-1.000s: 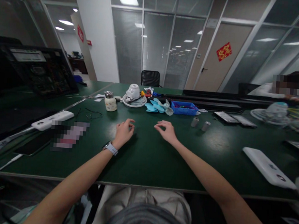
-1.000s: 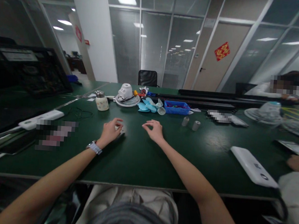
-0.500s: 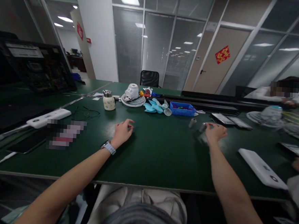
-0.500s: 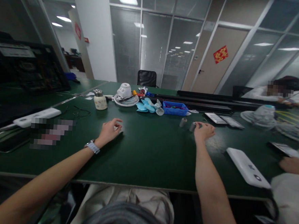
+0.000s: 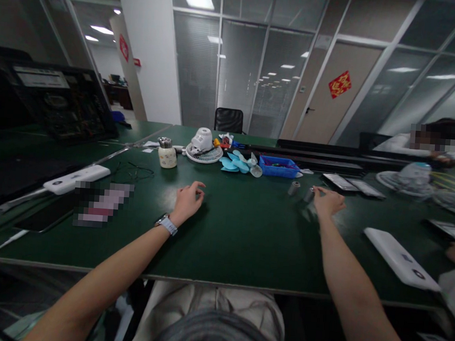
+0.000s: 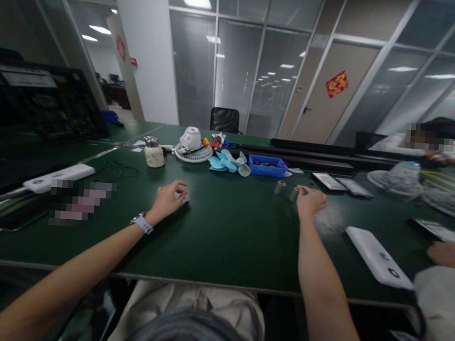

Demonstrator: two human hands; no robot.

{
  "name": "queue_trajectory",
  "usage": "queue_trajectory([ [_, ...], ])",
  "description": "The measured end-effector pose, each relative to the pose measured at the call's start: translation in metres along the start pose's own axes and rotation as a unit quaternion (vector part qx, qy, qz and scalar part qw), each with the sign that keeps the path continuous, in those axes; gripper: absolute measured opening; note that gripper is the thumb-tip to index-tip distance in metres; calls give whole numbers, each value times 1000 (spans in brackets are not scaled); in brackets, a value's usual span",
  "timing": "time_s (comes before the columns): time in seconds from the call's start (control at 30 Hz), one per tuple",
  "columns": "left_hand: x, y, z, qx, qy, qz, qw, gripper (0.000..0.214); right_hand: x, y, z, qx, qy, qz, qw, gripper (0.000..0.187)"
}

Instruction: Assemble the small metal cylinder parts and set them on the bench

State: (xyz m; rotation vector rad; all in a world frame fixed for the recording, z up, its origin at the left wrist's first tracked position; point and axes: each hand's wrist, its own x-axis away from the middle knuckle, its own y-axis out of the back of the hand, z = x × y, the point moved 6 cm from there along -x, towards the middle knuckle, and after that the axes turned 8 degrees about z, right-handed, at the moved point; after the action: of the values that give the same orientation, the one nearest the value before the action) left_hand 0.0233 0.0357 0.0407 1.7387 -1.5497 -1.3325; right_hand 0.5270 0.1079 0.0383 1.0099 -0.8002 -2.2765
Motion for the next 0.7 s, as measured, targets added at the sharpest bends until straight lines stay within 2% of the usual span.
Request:
queue_trajectory([
  [0.1,0,0,0,1,-2,0,1000,26,5,6,6,15,34,-26,999,34],
  [0.23,0,0,0,0,-1,1,1000,27,24,12,37,67,139,-75,985,45],
  [0.37,1,0,0,1,3,6,1000,27,37,-7,66,121,184,-29,975,48],
  [0.5,0,0,0,-1,4,4,1000,27,34,-24,65,107,160,-13,981,46],
  [0.6,-1,0,1,-1,2,4,1000,26,34,-24,61,81,151,-18,985,43],
  [0.7,-2,-1,0,7,-7,5,1000,24,54,-19,81,46,217,8,975,40],
])
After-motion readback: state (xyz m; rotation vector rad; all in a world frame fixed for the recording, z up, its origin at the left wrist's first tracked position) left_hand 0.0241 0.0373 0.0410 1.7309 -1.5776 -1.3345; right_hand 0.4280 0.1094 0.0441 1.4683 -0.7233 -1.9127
